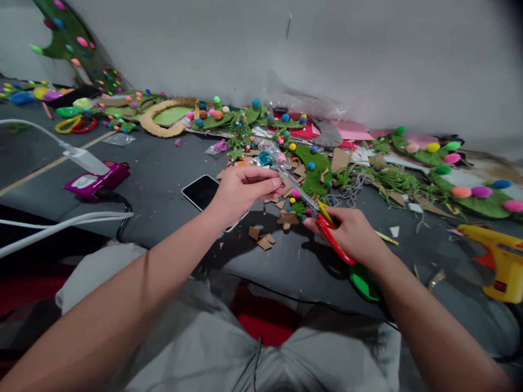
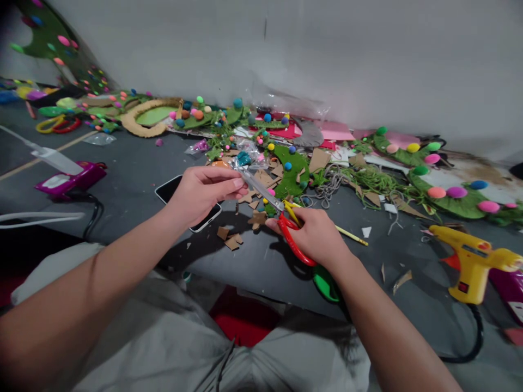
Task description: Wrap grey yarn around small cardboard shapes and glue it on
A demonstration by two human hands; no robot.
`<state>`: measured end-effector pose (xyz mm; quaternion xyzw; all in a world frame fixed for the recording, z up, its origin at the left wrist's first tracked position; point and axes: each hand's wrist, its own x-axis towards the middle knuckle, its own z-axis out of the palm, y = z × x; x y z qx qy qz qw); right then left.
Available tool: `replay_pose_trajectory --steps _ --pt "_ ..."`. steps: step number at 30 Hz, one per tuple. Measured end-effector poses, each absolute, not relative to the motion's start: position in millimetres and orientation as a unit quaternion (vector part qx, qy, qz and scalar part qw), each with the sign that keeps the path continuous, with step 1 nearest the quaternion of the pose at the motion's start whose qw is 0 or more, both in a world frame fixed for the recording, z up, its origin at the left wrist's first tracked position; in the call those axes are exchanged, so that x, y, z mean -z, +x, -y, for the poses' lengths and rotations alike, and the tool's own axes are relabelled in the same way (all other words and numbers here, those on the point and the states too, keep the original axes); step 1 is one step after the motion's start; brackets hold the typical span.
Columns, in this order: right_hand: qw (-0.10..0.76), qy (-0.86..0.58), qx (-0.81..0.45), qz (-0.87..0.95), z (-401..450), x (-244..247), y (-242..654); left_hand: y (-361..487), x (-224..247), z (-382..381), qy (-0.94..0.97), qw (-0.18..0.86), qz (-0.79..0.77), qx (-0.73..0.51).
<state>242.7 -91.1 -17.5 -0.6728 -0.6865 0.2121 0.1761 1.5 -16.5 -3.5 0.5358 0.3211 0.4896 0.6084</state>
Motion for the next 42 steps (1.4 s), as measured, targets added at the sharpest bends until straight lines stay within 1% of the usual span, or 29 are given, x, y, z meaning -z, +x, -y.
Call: replay_pose_trajectory --steps 5,14,18,21,23,24,27,29,34,38,42 --pt "0.188 -0.667 -0.201 0.692 92.4 19.7 243.4 2.3 1.1 18.0 0.532 0.617 -0.315 -0.487" --pt "0.220 -0.652 -0.182 0.703 90.0 18.7 242.8 1.2 -4.3 18.8 0.507 0.635 -0.347 -0.468" --pt "0.236 -0.679 -0.213 0.662 87.7 14.4 250.7 -3.6 -5.8 16.8 0.545 0.598 -0.361 -0.463" --pt "0.253 -0.695 -0.202 0.643 85.8 4.5 261.7 -14.1 -14.3 10.7 0.614 0.552 -0.376 -0.421" --pt "0.237 -0.708 -0.190 0.638 82.4 -4.2 272.7 -23.9 -21.9 4.9 0.649 0.503 -0.402 -0.405" --pt "0.214 -0.720 -0.182 0.635 80.0 -8.2 279.2 -29.0 -25.0 1.8 0.654 0.482 -0.409 -0.416" --pt "0.103 -0.768 -0.144 0.616 71.7 -14.6 300.5 -42.4 -28.2 -6.4 0.669 0.453 -0.433 -0.399" --pt "0.079 -0.793 -0.104 0.596 68.2 -12.8 312.9 -48.4 -25.3 -10.6 0.677 0.439 -0.453 -0.379" --pt "0.103 -0.816 -0.021 0.568 72.1 0.2 326.5 -56.4 -13.9 -21.4 0.708 0.392 -0.496 -0.314" --pt "0.136 -0.825 -0.030 0.547 78.5 -0.7 325.9 -58.4 -11.5 -25.1 0.696 0.364 -0.544 -0.297" --pt "0.140 -0.834 -0.021 0.534 81.1 -8.9 327.2 -56.9 -11.2 -19.8 0.634 0.352 -0.626 -0.285"
